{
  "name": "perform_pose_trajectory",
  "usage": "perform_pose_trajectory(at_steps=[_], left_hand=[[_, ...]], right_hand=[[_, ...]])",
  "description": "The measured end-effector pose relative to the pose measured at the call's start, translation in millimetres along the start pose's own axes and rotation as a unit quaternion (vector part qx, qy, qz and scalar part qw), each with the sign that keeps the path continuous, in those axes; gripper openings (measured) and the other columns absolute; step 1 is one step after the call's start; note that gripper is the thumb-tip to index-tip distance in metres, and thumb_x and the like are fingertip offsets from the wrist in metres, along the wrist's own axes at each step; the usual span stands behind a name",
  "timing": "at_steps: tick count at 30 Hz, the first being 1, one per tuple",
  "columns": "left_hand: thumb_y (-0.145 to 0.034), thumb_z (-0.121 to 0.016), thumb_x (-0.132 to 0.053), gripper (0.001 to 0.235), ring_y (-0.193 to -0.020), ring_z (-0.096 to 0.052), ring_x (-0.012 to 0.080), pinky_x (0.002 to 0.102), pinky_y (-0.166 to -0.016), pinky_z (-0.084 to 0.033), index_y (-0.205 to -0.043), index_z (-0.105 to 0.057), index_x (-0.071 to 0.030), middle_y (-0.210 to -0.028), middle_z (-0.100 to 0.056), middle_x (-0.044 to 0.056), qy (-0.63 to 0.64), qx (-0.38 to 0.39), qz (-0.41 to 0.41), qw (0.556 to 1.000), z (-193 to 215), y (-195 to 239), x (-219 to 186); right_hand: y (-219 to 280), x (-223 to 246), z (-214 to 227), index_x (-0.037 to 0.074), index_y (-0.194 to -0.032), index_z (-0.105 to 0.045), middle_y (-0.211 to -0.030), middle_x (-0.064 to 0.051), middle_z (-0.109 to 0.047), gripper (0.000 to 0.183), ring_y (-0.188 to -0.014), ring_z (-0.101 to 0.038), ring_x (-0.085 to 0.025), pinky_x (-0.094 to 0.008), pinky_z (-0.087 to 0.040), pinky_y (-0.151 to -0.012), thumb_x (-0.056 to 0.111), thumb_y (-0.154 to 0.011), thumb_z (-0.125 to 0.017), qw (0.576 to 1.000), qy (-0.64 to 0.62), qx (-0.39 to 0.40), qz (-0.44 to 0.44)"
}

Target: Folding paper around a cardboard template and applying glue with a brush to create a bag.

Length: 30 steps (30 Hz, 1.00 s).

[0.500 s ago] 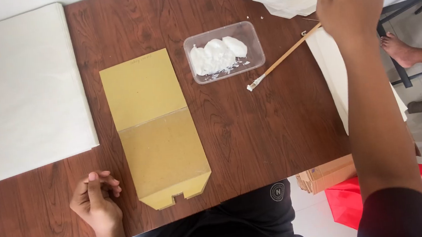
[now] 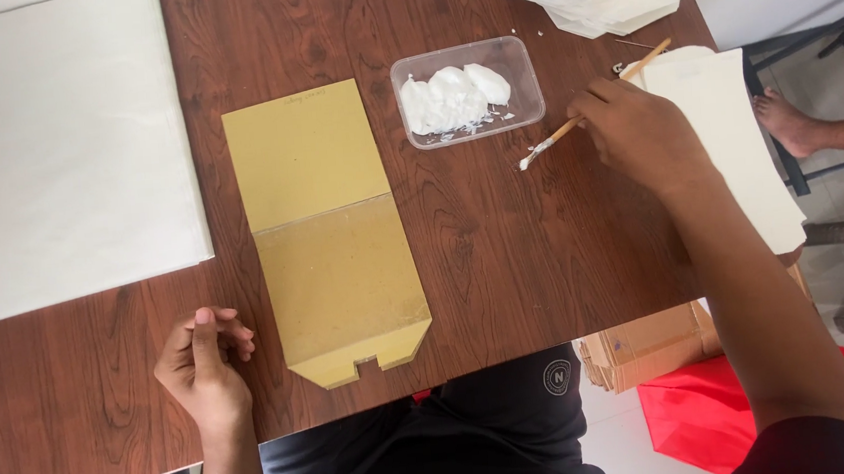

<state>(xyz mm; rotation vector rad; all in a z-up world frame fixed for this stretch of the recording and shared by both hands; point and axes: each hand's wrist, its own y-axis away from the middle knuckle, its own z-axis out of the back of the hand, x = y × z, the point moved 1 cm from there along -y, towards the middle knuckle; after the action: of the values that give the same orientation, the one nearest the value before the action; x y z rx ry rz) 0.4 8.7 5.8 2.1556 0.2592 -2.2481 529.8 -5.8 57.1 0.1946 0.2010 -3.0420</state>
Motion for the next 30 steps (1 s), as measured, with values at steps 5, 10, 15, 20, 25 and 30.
perform_pose_trajectory(at_steps=[5,10,15,20,25,30], left_hand=[[-0.113,-0.051,-0.024,0.032,-0.054,-0.053,0.0143,0.024,-0.048,-0.039,-0.093,-0.066,-0.004,-0.068,-0.060,0.008,0.005,-0.006,-0.001,1.000,0,0,-2],[-0.114,-0.051,-0.022,0.030,-0.057,-0.055,0.0139,0.024,-0.050,-0.041,-0.094,-0.066,-0.004,-0.070,-0.062,0.008,-0.005,0.013,-0.032,0.999,-3,-2,-13],[-0.113,-0.054,-0.020,0.027,-0.062,-0.060,0.0136,0.023,-0.056,-0.044,-0.095,-0.067,-0.005,-0.074,-0.066,0.008,-0.025,0.040,-0.034,0.998,-1,-5,-28],[-0.113,-0.057,-0.013,0.018,-0.065,-0.060,0.0129,0.022,-0.055,-0.046,-0.106,-0.068,-0.001,-0.082,-0.067,0.010,-0.059,0.021,-0.086,0.994,28,-12,-24],[-0.108,-0.080,-0.015,0.014,-0.090,-0.062,0.0152,0.023,-0.070,-0.045,-0.103,-0.074,-0.003,-0.103,-0.068,0.011,-0.216,-0.076,-0.146,0.962,72,-34,-18],[-0.097,-0.084,0.003,0.017,-0.088,-0.063,0.0148,0.028,-0.076,-0.050,-0.088,-0.075,-0.009,-0.090,-0.072,0.003,-0.282,-0.132,-0.174,0.934,110,-71,-49]], right_hand=[[6,18,60,0.005,-0.117,-0.069,-0.108,-0.010,-0.065,0.019,-0.093,-0.063,-0.029,-0.042,-0.053,-0.078,-0.007,-0.102,-0.068,0.984,-0.107,-0.112,0.091],[-5,33,104,-0.005,-0.122,-0.072,-0.118,-0.016,-0.076,0.014,-0.102,-0.064,-0.033,-0.043,-0.048,-0.094,-0.013,-0.111,-0.070,0.952,-0.143,-0.233,0.140],[-19,35,108,-0.004,-0.135,-0.078,-0.115,-0.017,-0.060,0.056,-0.107,-0.057,-0.038,-0.047,-0.051,-0.093,-0.025,-0.088,-0.057,0.955,-0.106,-0.247,0.128],[-28,23,59,0.007,-0.133,-0.078,-0.108,-0.009,-0.061,0.052,-0.103,-0.056,-0.031,-0.045,-0.048,-0.095,-0.012,-0.086,-0.067,0.983,-0.022,-0.154,0.095],[-24,1,-1,0.014,-0.130,-0.078,-0.120,-0.010,-0.060,0.063,-0.112,-0.061,-0.037,-0.072,-0.035,-0.118,-0.005,-0.070,-0.074,0.990,-0.017,-0.102,0.094],[-32,-13,-30,0.022,-0.139,-0.080,-0.138,-0.007,-0.067,0.053,-0.118,-0.065,-0.042,-0.082,-0.027,-0.121,0.003,-0.091,-0.075,0.989,-0.049,-0.111,0.085]])
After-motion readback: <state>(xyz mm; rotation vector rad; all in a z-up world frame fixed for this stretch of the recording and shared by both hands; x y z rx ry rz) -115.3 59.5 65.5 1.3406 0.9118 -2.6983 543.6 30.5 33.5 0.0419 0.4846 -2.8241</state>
